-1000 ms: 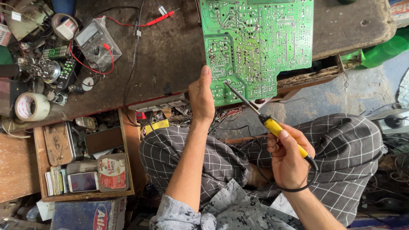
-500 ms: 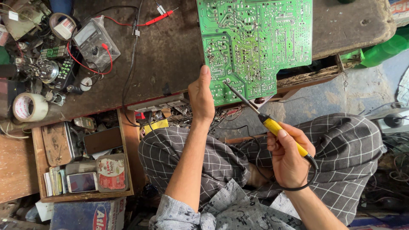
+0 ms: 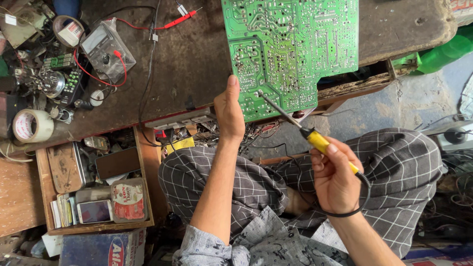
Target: The person uses a soldering iron to apply solder to multiple points on a green circuit board. They then use a multimeter to test electrical continuity on the board.
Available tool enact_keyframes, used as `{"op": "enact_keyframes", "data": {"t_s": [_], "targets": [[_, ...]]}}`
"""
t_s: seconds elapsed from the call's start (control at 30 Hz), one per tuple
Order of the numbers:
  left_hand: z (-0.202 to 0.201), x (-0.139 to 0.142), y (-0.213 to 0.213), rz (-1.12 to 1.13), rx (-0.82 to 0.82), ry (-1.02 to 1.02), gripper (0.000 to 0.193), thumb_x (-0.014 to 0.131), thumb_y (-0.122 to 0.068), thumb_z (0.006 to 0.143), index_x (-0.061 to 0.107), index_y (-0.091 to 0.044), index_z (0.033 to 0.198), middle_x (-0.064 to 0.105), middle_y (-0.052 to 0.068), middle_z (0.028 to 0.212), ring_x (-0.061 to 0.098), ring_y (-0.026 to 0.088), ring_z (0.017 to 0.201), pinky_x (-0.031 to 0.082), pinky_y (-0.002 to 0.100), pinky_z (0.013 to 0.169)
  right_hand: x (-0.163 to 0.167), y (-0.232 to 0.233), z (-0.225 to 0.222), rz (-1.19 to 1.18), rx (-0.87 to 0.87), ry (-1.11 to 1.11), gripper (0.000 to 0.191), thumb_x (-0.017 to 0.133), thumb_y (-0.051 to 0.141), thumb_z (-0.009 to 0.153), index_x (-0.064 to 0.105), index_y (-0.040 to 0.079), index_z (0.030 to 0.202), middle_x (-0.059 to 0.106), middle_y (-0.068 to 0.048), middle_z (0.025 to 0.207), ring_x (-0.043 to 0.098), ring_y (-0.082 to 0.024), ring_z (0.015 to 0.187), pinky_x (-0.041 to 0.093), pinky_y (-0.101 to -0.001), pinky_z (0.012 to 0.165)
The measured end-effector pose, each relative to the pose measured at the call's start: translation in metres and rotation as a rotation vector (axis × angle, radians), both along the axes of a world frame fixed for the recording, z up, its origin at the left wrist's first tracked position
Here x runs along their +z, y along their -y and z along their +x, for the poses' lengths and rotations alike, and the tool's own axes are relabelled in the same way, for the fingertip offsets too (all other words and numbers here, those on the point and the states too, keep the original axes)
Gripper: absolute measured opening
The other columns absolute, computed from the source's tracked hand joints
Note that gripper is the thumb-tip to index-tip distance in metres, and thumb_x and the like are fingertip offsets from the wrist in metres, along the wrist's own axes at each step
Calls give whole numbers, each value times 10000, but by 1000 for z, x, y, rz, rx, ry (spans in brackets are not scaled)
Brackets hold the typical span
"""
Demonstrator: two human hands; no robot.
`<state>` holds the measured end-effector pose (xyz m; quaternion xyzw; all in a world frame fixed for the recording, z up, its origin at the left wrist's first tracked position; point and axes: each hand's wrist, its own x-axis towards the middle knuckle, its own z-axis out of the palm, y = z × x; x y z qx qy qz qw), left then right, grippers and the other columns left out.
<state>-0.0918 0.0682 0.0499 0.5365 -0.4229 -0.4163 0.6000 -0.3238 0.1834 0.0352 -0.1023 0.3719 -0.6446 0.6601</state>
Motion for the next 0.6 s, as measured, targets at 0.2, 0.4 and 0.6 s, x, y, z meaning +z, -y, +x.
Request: {"op": "enact_keyframes", "data": {"t_s": [0.2,0.4,0.6], "targets": [[3,1,2,-6,-13,-21,582,474,-507,1103,680,-3,900,591,-40,800,476,51,738,369,261,645,15,10,-27,-137,-98,-100,227,629,75,1062,652,-84,1222,707,-191,1079,697,-209,915,581,-283,819],[9,-6,4,-15,-37,-88,542,472,-472,1081,689,-17,883,613,-43,788,488,40,715,372,262,622,29,1,-35,-315,24,-640,207,631,-9,996,669,-81,1186,724,-196,1020,719,-196,813,617,-286,726],[10,-13,3,-41,-19,-27,527,476,-470,1109,546,-70,773,472,-86,738,382,34,693,279,279,602,36,2,-25,-418,135,-956,180,675,-9,971,689,-81,1135,731,-179,938,728,-188,783,600,-276,708]]}}
